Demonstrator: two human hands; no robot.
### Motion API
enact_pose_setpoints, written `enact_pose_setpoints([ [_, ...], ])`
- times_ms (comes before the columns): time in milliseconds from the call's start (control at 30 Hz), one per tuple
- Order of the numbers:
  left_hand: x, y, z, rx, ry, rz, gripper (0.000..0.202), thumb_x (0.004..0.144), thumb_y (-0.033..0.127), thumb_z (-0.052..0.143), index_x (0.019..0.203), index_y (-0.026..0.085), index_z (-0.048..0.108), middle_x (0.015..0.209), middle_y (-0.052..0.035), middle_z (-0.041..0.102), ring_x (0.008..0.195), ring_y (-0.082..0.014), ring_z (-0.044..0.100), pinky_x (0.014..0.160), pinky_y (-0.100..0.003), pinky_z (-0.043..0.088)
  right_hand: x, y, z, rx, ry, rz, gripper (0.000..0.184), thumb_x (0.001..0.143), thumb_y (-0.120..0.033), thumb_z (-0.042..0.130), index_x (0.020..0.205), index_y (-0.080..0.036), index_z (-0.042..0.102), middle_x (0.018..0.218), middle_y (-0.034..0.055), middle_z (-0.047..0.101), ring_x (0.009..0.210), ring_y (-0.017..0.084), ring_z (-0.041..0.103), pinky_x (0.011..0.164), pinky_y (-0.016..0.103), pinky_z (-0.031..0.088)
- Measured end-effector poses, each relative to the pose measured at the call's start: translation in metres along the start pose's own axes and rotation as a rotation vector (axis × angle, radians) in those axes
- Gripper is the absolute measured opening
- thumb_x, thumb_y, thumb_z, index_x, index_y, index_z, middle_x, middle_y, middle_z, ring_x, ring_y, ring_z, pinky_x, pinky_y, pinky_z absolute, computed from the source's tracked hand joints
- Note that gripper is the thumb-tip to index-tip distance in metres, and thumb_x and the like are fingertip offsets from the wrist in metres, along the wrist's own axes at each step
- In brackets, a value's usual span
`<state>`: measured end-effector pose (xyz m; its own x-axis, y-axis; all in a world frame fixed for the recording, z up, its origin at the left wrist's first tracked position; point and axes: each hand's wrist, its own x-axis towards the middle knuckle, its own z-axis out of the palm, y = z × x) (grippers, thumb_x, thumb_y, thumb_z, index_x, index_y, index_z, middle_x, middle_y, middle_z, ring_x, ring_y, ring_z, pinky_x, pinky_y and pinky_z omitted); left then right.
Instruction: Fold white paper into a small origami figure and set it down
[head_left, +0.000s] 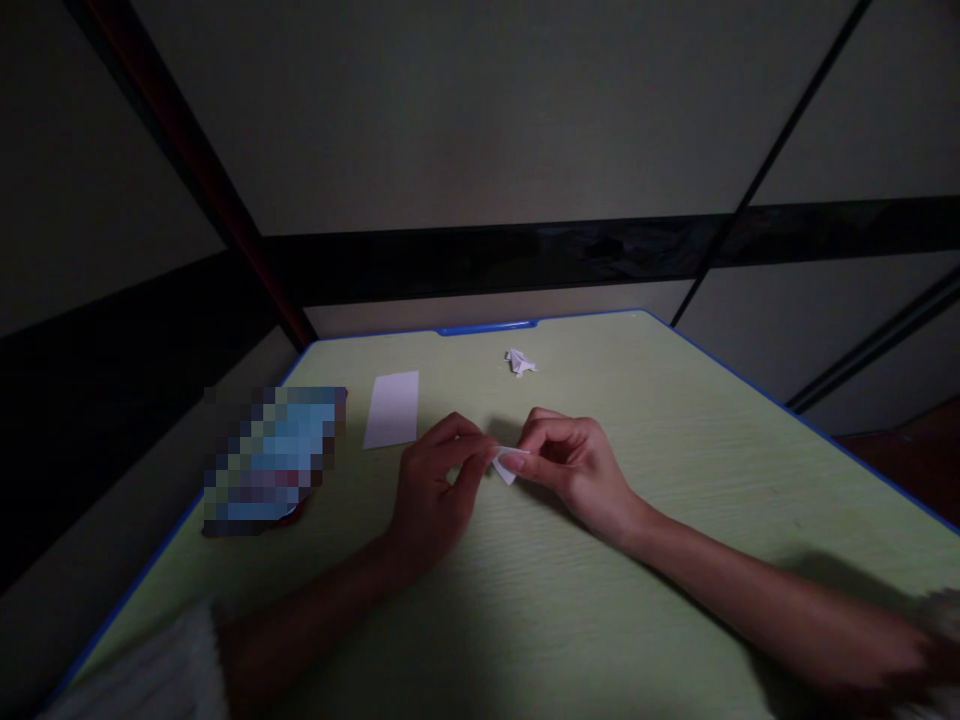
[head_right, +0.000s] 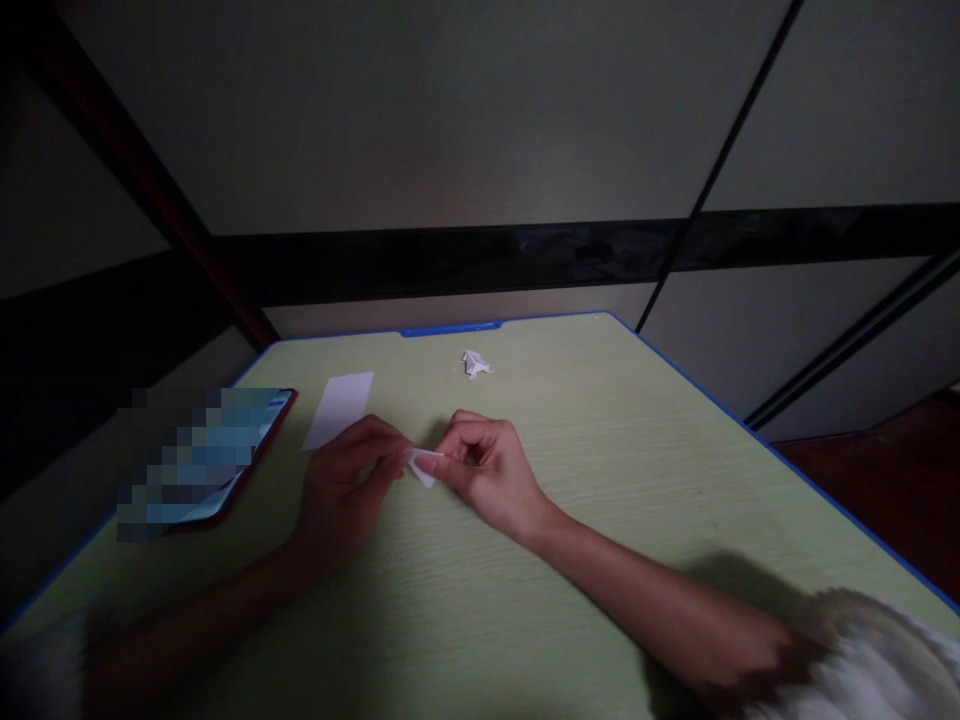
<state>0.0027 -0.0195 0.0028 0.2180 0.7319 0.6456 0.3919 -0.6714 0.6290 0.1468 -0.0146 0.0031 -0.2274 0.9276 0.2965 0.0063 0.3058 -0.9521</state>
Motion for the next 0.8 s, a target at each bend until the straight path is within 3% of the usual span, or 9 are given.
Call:
enact_pose_setpoints([
  [267,0.0015,-0.0006,-0.0012,-0.071,-0.061,-0.163,0.018,0.073,0.013,0.048,0.057,0.014,0.056,0.059,0.0016,0.045,0.055,-0.0082,0.044,0.047,-0.019,0.034,0.0018,0.0052,-0.0031,-0.086,-0.04,0.001,0.02,0.076,-0.024,0.048,0.059,-0.015,0.047,0.058,-0.0023,0.04,0.054,0.009,0.037,0.05,0.023,0.029],
  [500,-0.0003,-0.0072,0.0012,-0.104,-0.335,-0.242,0.026,0.075,0.016,0.043,0.049,0.014,0.047,0.054,0.003,0.039,0.05,-0.008,0.038,0.045,-0.02,0.03,0.0007,0.0004,-0.0079,-0.498,-0.162,-0.191,0.019,0.08,-0.019,0.042,0.061,-0.016,0.041,0.063,-0.0004,0.042,0.061,0.011,0.04,0.057,0.024,0.031],
  [800,-0.0015,-0.009,-0.0004,-0.226,-0.219,-0.311,0.027,0.075,0.019,0.044,0.05,0.014,0.05,0.055,0.0029,0.04,0.049,-0.0071,0.039,0.045,-0.02,0.03,0.0016,0.0003,-0.0043,-0.414,-0.135,-0.04,0.023,0.08,-0.022,0.041,0.058,-0.016,0.039,0.053,-0.0045,0.036,0.05,0.008,0.034,0.05,0.021,0.027],
])
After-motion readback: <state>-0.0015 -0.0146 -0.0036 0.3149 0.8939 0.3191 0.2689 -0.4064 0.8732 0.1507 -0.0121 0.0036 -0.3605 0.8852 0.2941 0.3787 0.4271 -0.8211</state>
